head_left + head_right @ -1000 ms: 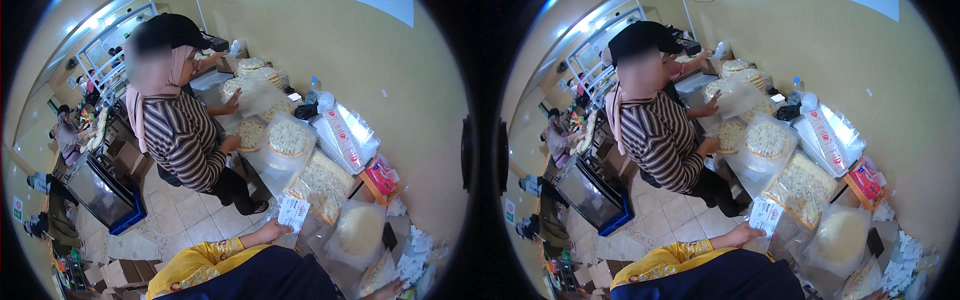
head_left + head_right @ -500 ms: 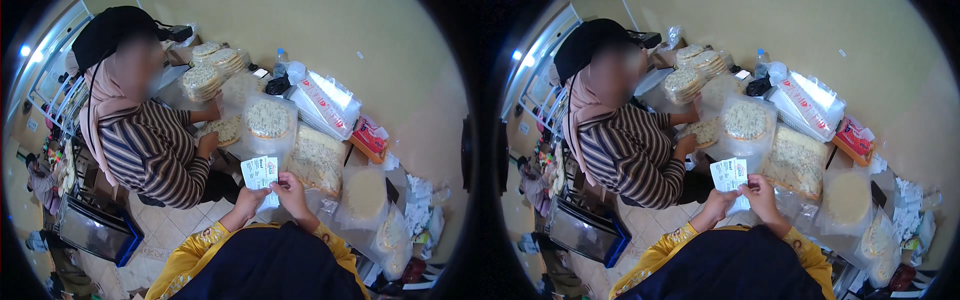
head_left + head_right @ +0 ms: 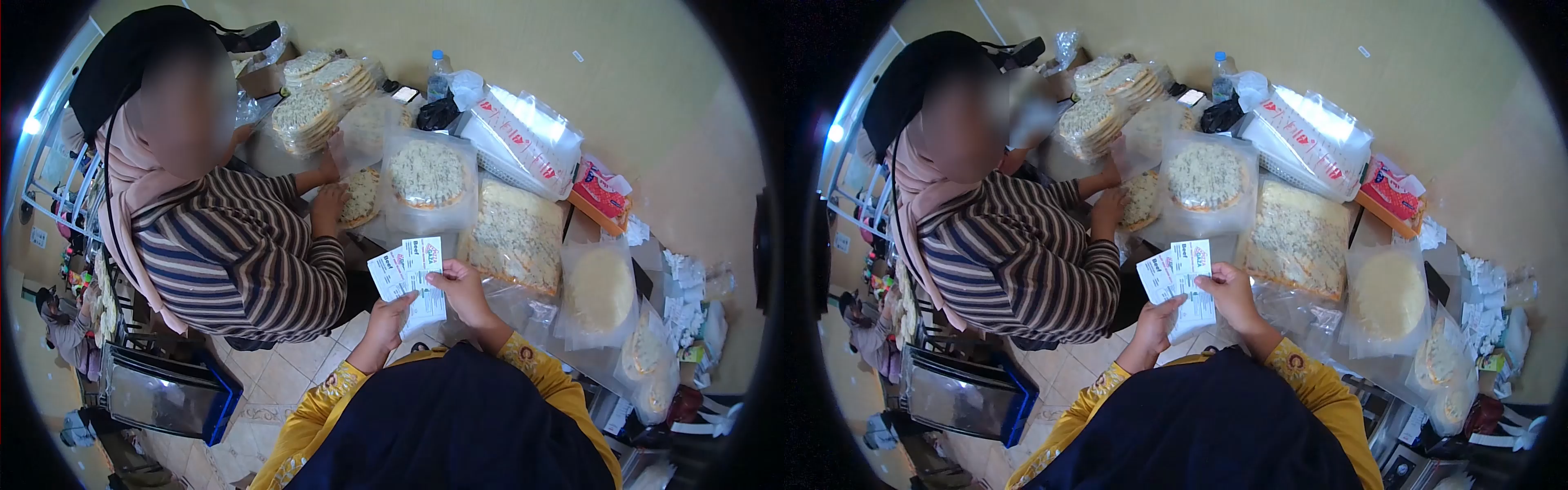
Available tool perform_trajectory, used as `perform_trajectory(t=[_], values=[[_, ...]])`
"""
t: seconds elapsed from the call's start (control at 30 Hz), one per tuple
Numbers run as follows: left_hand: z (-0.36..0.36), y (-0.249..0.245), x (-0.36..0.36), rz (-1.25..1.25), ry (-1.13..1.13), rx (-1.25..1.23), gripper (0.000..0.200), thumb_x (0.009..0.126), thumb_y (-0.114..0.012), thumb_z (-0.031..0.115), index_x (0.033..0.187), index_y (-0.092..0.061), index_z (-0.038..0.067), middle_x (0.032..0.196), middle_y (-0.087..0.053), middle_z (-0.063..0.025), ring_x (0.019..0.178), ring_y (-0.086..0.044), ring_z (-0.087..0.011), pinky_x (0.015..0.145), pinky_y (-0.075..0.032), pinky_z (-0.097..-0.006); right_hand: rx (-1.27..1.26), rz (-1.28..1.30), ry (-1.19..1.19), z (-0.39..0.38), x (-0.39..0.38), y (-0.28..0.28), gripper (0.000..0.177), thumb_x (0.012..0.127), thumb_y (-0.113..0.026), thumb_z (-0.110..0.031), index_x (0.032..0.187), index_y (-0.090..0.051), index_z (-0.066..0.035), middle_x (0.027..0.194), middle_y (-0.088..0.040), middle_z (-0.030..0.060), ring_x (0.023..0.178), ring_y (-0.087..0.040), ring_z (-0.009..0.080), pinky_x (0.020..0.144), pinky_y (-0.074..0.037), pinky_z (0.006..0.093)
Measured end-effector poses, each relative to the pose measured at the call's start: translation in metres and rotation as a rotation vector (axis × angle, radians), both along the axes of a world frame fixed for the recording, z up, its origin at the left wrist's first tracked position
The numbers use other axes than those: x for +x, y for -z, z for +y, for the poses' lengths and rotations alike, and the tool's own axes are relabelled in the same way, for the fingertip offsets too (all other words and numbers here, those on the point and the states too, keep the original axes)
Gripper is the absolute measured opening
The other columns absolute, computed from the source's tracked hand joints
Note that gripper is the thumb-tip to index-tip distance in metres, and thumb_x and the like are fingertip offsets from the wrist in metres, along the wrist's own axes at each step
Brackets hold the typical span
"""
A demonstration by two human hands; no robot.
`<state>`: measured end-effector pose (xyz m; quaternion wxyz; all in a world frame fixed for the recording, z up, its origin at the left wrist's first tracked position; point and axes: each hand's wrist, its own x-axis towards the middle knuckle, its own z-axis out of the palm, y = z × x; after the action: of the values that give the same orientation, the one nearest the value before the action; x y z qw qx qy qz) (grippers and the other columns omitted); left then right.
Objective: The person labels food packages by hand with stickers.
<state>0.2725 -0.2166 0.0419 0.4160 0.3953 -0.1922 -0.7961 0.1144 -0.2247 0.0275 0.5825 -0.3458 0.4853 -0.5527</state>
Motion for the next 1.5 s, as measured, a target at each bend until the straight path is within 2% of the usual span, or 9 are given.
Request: perform_trajectory(t=[0.13,0.27,0.47,0.67,0.87,0.97,1.17,1.27,1.5], values=[[-0.008,-0.001,0.000,-0.057,-0.066,0.033,0.029,0.081,-0.050,0.002,0.109,-0.051,-0.005,0.102,-0.059,-0.0143,0.090,-0.060,-0.0257,0.082,-0.048,-0.0396,0.108,-0.066,0.043,-0.003,-0.017,0.000,0.015,0.081,-0.061,-0.006,0.094,-0.059,0.001,0.081,-0.062,0.0063,0.069,-0.058,0.0103,0.063,-0.047,0.0231],[-0.036,0.011,-0.002,0.008,-0.079,-0.103,0.030,0.086,-0.041,0.004,0.114,-0.046,-0.004,0.106,-0.057,-0.0157,0.096,-0.057,-0.0290,0.084,-0.047,-0.0421,0.246,-0.119,0.054,-0.002,-0.043,0.018,0.017,0.084,-0.057,-0.013,0.095,-0.059,0.000,0.079,-0.062,0.0053,0.065,-0.059,0.0111,0.058,-0.048,0.0247],[-0.098,0.014,-0.026,0.056,-0.024,-0.012,0.033,0.088,-0.041,0.011,0.119,-0.042,-0.002,0.111,-0.055,-0.0158,0.101,-0.055,-0.0324,0.086,-0.045,-0.0469,0.374,-0.226,0.007,0.003,-0.063,0.052,0.019,0.088,-0.052,-0.018,0.095,-0.057,-0.002,0.081,-0.062,0.0060,0.065,-0.061,0.0144,0.057,-0.050,0.0287],[-0.151,0.022,-0.036,0.006,0.044,-0.027,0.031,0.088,-0.044,0.012,0.117,-0.043,-0.001,0.107,-0.056,-0.0207,0.096,-0.057,-0.0342,0.083,-0.047,-0.0468,0.466,-0.135,-0.044,-0.004,-0.070,0.053,0.015,0.085,-0.052,-0.016,0.092,-0.059,-0.005,0.078,-0.061,0.0048,0.061,-0.059,0.0142,0.049,-0.046,0.0272],[-0.165,0.020,-0.034,-0.157,0.073,0.074,0.030,0.089,-0.042,0.012,0.117,-0.042,0.000,0.103,-0.057,-0.0189,0.091,-0.059,-0.0349,0.078,-0.049,-0.0487,0.450,-0.159,-0.139,-0.013,-0.074,0.041,0.012,0.081,-0.055,-0.008,0.092,-0.057,-0.004,0.082,-0.061,0.0073,0.067,-0.061,0.0184,0.056,-0.050,0.0331],[-0.165,0.020,-0.032,-0.138,0.047,0.087,0.029,0.089,-0.042,0.011,0.117,-0.042,0.000,0.103,-0.057,-0.0198,0.092,-0.059,-0.0350,0.079,-0.049,-0.0492,0.461,-0.133,-0.175,-0.019,-0.070,0.045,0.011,0.080,-0.056,-0.007,0.090,-0.056,-0.003,0.081,-0.061,0.0084,0.067,-0.062,0.0183,0.052,-0.049,0.0315],[-0.169,0.013,-0.028,-0.067,-0.028,0.057,0.031,0.089,-0.041,0.013,0.118,-0.041,0.000,0.110,-0.055,-0.0221,0.099,-0.056,-0.0354,0.085,-0.045,-0.0502,0.436,-0.015,-0.206,-0.030,-0.066,0.034,0.012,0.076,-0.060,-0.010,0.086,-0.058,-0.002,0.069,-0.058,0.0073,0.053,-0.056,0.0136,0.042,-0.045,0.0269],[-0.164,-0.006,-0.028,-0.013,-0.027,0.001,0.028,0.090,-0.040,0.014,0.114,-0.044,0.000,0.107,-0.056,-0.0233,0.097,-0.056,-0.0343,0.085,-0.045,-0.0485,0.347,-0.047,-0.209,-0.041,-0.067,0.034,0.014,0.077,-0.062,-0.012,0.085,-0.057,-0.003,0.060,-0.054,0.0034,0.044,-0.049,0.0100,0.037,-0.040,0.0246],[-0.159,-0.053,-0.042,0.112,0.063,-0.041,0.036,0.090,-0.038,0.011,0.123,-0.039,-0.002,0.117,-0.052,-0.0170,0.105,-0.052,-0.0336,0.088,-0.043,-0.0503,0.360,-0.210,-0.133,-0.071,-0.060,0.032,0.010,0.077,-0.063,-0.011,0.082,-0.058,-0.004,0.058,-0.053,0.0031,0.043,-0.049,0.0108,0.037,-0.040,0.0238]])
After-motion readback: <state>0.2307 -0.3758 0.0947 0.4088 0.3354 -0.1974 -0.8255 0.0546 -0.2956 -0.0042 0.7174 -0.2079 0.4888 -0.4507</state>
